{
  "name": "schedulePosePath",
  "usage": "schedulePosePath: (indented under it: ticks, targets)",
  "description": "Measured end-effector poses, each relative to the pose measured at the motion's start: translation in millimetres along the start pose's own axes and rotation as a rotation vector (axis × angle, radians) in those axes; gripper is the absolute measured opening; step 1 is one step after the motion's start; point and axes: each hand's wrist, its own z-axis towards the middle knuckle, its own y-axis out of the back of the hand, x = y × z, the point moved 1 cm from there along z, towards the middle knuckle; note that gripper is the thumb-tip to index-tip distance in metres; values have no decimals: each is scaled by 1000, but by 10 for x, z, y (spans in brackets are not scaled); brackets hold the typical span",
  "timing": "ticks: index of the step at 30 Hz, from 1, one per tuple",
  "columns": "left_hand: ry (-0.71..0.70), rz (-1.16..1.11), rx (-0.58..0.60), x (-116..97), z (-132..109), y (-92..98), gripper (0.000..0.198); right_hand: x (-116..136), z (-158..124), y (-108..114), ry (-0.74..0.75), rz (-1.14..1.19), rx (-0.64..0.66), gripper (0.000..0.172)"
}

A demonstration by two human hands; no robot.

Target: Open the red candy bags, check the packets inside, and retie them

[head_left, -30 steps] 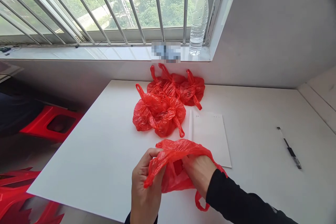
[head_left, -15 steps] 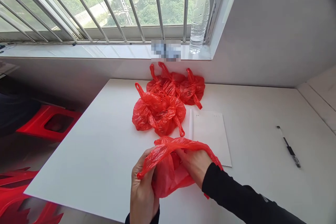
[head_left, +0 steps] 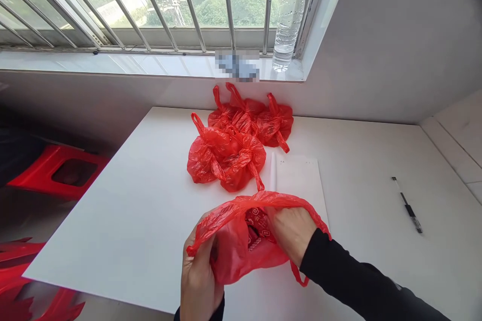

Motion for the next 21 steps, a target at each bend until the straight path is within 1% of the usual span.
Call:
schedulePosePath:
  ticks: [2,4,8,11,15,17,19,21]
  targets:
    - [37,-12,-61,-15,-7,-1,45,11,-5,-4,-22,-4,9,24]
    - [75,-38,-93,-24,-11,0,43,30,-32,8,-29,3,13,23]
    - [105,-47,-128,-30,-19,0,36,83,-88,68,21,170,-14,16]
    - [98,-23,-104,-28,-30,-7,34,118,-94,70,-23,242,-10,18]
    - [105,-34,-78,-16,-39,-12,44,181,-65,-45,22,148,0,28]
    - [83,-22,-26,-13,-38,-19,48,202,-42,-117,15,82,23,34]
    - [55,-2,51,-11,-36,-30,49,205,-22,-155,-10,73,21,30]
    - [23,16,105,-8,-37,-38,49,190,-14,-150,-14,80,-2,29]
